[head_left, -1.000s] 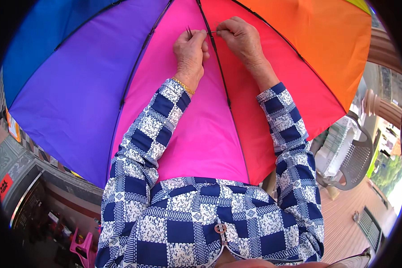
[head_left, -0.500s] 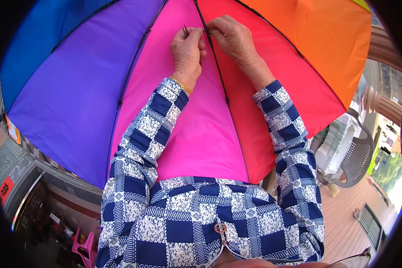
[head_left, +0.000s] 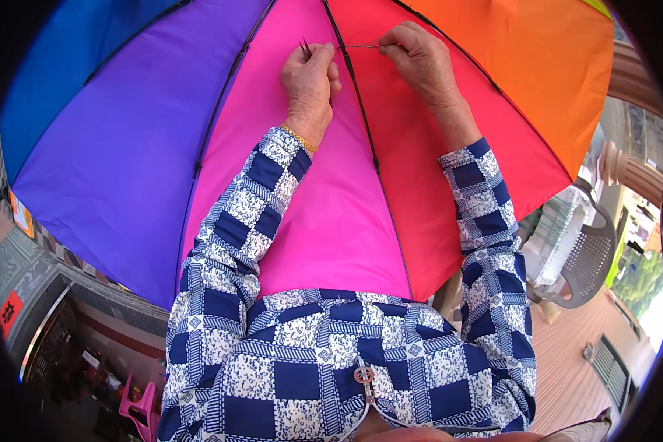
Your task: Repairing a multi-colored umbrella by attaching the fabric to the metal ribs.
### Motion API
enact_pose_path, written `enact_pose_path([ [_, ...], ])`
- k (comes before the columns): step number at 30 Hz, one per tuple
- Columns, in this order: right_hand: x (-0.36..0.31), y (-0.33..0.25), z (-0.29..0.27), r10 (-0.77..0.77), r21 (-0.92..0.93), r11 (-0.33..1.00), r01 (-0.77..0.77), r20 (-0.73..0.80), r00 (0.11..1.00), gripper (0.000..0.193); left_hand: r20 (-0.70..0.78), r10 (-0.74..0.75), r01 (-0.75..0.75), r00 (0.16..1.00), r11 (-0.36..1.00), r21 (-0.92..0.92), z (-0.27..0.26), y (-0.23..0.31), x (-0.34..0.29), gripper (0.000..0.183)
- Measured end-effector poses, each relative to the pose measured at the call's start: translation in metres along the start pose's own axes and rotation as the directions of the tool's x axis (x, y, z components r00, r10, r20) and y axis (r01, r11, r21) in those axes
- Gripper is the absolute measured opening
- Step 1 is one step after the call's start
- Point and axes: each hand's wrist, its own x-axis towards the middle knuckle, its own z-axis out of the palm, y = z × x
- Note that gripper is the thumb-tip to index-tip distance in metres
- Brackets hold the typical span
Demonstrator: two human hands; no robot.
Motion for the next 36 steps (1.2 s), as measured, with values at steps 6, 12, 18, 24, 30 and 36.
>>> enact_pose_path([
  [6, -0.005, 0.026, -0.032, 0.031, 0.061, 0.998, -0.022, -0.149, 0.988, 0.005, 0.011, -0.025, 0.025, 1.000, 1.000, -0.005, -0.002, -0.001, 0.000, 0.012],
  [12, -0.009, 0.055, -0.069, 0.277, 0.383, 0.915, -0.125, -0.373, 0.885, 0.006, 0.039, -0.009, 0.009, 0.999, 1.000, -0.003, -0.004, 0.001, 0.000, 0.011],
  [18, -0.007, 0.049, -0.072, 0.486, 0.819, 0.565, -0.101, -0.232, 0.842, 0.008, 0.023, -0.061, 0.061, 0.998, 0.998, -0.035, -0.006, 0.005, 0.001, 0.010],
  [24, -0.005, 0.043, -0.074, 0.417, 0.987, -0.097, 0.129, -0.077, 0.906, 0.011, 0.024, 0.025, -0.027, 0.999, 0.995, 0.091, -0.002, 0.010, -0.007, 0.011],
  [30, -0.013, 0.016, -0.066, 0.287, 0.933, -0.352, 0.081, 0.025, 0.958, 0.012, 0.129, 0.285, -0.312, 0.950, 0.833, 0.456, 0.000, -0.005, 0.003, 0.017],
  [36, -0.023, 0.029, -0.071, 0.208, 0.965, -0.188, -0.186, 0.224, 0.952, 0.012, 0.184, 0.444, -0.428, 0.877, 0.548, 0.718, 0.009, -0.002, -0.002, 0.023],
])
